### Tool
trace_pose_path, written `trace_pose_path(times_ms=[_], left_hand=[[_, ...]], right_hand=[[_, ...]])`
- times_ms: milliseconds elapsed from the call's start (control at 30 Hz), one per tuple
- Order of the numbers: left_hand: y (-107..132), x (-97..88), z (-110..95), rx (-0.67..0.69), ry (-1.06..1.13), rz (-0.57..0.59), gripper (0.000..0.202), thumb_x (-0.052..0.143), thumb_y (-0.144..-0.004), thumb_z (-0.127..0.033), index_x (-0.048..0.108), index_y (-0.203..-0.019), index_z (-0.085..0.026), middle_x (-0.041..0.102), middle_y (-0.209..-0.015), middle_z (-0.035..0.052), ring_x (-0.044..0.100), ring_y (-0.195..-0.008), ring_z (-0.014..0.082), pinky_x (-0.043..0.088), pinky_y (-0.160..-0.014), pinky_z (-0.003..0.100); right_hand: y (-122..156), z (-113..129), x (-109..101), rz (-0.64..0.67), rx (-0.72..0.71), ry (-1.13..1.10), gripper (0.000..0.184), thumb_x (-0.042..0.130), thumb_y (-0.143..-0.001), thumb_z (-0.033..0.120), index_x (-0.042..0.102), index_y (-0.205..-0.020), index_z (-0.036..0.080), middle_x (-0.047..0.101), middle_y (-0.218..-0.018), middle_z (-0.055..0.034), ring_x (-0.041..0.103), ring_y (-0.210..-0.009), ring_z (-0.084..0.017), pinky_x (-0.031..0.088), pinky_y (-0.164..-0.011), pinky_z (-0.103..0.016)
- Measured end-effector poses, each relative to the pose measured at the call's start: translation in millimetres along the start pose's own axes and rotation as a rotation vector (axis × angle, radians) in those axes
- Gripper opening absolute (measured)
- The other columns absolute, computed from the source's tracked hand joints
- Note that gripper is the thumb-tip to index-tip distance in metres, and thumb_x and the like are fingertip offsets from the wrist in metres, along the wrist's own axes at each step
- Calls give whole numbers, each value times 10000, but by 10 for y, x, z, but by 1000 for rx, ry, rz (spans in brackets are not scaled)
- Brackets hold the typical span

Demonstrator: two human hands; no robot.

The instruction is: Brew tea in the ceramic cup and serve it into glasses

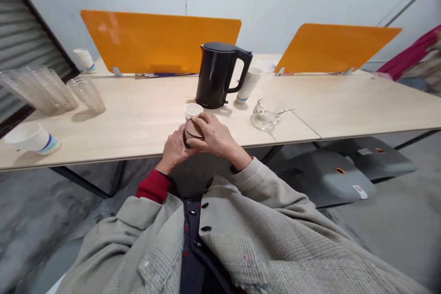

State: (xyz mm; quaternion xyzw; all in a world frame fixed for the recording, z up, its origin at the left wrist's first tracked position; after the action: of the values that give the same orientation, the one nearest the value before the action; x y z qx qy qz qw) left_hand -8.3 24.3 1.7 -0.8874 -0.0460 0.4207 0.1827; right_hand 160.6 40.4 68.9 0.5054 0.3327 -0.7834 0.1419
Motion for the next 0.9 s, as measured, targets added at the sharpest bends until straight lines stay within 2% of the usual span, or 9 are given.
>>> trace_pose_path(times_ms=[100, 200, 367, 467, 600, 667, 733, 833, 900], left_hand=[[7, 6, 52, 67, 12, -9, 1058, 947, -756, -597, 523, -1643, -207, 747, -1478, 178, 750, -1292, 397, 609, -1067, 491], [10, 11, 129, 116, 23, 20, 1150, 953, -751, -620, 457, -1697, -194, 725, -1519, 185, 728, -1330, 383, 599, -1104, 502], [12, 32, 211, 199, 9, 100, 1010, 922, -807, -626, 554, -1636, -182, 704, -1559, 189, 687, -1397, 378, 553, -1181, 511], [23, 47, 219, 225, -1, 130, 863, 904, -848, -593, 634, -1568, -200, 752, -1494, 167, 697, -1373, 381, 560, -1170, 537], [44, 66, 216, 248, 16, 127, 793, 925, -848, -503, 674, -1536, -199, 758, -1487, 168, 701, -1374, 380, 574, -1160, 540], [50, 78, 216, 262, 33, 126, 770, 933, -845, -483, 693, -1517, -193, 758, -1486, 175, 703, -1378, 379, 575, -1167, 541], [54, 86, 217, 280, 59, 123, 737, 925, -858, -497, 708, -1497, -201, 766, -1474, 171, 712, -1369, 374, 577, -1168, 545], [63, 84, 218, 291, 105, 115, 714, 902, -882, -539, 713, -1485, -206, 770, -1473, 167, 721, -1351, 366, 587, -1149, 543], [73, 77, 215, 286, 127, 114, 704, 886, -900, -543, 707, -1491, -207, 763, -1490, 162, 720, -1349, 365, 589, -1136, 547]], right_hand=[[21, -85, 76, -55, 16, -124, 713, 823, -925, 505, 623, -1543, 210, 623, -1540, -191, 614, -1392, -380, 562, -1150, -551], [55, -157, 51, -105, 15, -195, 704, 838, -889, 484, 651, -1517, 225, 649, -1496, -178, 641, -1375, -378, 548, -1183, -576], [42, -302, -325, -247, 3, -188, 694, 801, -911, 597, 674, -1505, 260, 672, -1439, -163, 646, -1373, -407, 530, -1200, -635], [-161, -437, -635, -323, -12, -142, 720, 748, -940, 666, 655, -1539, 277, 654, -1463, -159, 624, -1395, -428, 520, -1203, -669], [-733, -672, -846, -365, -46, -91, 761, 656, -999, 702, 581, -1621, 269, 600, -1542, -161, 537, -1488, -459, 424, -1254, -753], [-1091, -797, -795, -362, -55, -71, 755, 631, -1009, 724, 577, -1621, 285, 588, -1560, -150, 508, -1514, -466, 391, -1263, -776], [-1436, -914, -629, -331, -55, -75, 769, 667, -986, 732, 594, -1600, 275, 598, -1543, -155, 507, -1512, -473, 393, -1265, -773], [-1837, -1076, -230, -234, -15, -90, 765, 733, -956, 688, 614, -1575, 256, 618, -1503, -169, 558, -1453, -445, 438, -1254, -709], [-1998, -1166, 52, -177, 16, -105, 738, 778, -929, 645, 650, -1537, 247, 653, -1449, -169, 605, -1390, -409, 477, -1231, -650]])
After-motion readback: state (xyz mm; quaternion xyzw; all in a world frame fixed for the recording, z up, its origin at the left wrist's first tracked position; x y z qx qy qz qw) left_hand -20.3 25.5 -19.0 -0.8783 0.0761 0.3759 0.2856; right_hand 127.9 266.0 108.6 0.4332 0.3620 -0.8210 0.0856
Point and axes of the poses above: each hand's wrist, its own y-axis away from the middle knuckle, its own x-axis out of the palm, z = x × y, the point moved 3 cm from there along -y, towards the middle knuckle
